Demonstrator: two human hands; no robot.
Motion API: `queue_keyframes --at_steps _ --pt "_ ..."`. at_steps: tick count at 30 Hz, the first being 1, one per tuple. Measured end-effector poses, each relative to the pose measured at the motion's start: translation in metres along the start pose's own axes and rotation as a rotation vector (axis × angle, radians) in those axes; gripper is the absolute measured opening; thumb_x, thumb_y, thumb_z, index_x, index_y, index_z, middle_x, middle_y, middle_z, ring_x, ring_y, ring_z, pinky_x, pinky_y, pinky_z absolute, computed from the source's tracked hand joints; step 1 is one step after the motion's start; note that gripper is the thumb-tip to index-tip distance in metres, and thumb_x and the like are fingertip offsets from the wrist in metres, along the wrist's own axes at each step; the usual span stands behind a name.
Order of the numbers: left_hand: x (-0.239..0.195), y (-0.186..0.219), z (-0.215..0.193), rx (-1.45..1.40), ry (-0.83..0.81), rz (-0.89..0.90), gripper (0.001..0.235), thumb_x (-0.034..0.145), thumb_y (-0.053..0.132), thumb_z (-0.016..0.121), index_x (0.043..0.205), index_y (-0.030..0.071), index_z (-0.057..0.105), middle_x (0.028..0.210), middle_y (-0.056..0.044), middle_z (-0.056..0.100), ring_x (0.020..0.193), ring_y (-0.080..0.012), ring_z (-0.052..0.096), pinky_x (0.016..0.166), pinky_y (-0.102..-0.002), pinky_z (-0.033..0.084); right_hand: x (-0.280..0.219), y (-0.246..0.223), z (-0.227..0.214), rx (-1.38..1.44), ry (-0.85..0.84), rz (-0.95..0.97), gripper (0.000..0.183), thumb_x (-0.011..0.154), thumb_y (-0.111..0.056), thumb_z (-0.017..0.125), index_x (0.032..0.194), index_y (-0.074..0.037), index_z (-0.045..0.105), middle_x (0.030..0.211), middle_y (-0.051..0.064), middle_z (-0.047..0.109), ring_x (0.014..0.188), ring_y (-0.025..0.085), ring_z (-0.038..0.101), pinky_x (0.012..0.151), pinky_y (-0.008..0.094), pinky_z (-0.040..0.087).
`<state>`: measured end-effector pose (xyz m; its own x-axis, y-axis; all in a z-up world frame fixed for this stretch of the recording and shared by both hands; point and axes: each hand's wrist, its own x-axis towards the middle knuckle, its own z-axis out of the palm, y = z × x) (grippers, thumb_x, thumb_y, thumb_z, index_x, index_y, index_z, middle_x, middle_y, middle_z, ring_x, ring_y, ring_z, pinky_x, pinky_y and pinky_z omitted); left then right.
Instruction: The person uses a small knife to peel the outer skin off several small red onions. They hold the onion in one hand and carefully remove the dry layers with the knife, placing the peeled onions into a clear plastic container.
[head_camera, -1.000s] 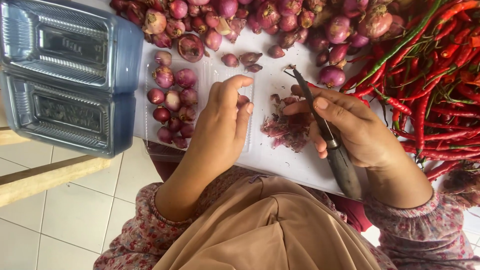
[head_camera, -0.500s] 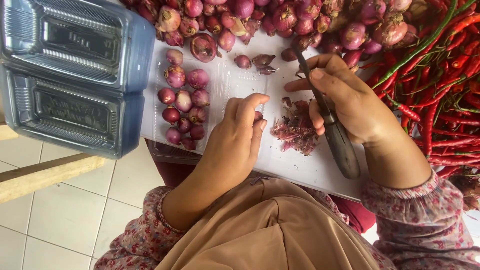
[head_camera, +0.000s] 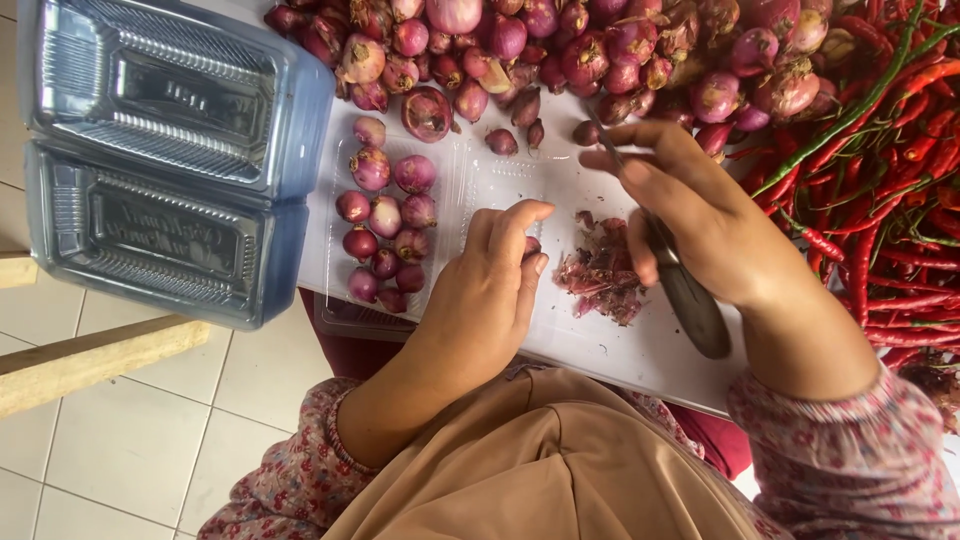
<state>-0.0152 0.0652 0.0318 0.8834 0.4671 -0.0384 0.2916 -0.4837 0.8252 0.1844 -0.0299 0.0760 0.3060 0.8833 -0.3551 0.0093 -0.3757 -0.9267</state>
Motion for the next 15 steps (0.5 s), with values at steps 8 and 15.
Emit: queue_keyframes --at_steps 8,15 --pt "0.0 0.008 -0.001 -0.051 0.044 0.069 0.036 0.104 0.006 0.051 0.139 0.006 0.045 0.119 -0.015 0.053 0.099 -0.0273 0.066 0.083 -0.042 0.056 -0.069 0.025 -0.024 0.023 -0.065 -0.009 0.042 0.104 -0.027 0.041 0.135 0.002 0.049 0.118 0.015 0.075 0.045 0.016 0.056 0.047 0.022 0.045" --pt "-0.001 0.019 0.02 -0.671 0.137 -0.004 0.023 0.105 0.012 0.059 0.126 0.004 0.062 0.12 -0.009 0.06 0.108 -0.017 0.066 0.099 -0.028 0.058 -0.101 0.058 -0.004 0.218 0.053 0.083 0.05 0.101 -0.023 0.05 0.143 0.003 0.05 0.099 0.016 0.071 0.063 0.018 0.06 0.048 0.028 0.056"
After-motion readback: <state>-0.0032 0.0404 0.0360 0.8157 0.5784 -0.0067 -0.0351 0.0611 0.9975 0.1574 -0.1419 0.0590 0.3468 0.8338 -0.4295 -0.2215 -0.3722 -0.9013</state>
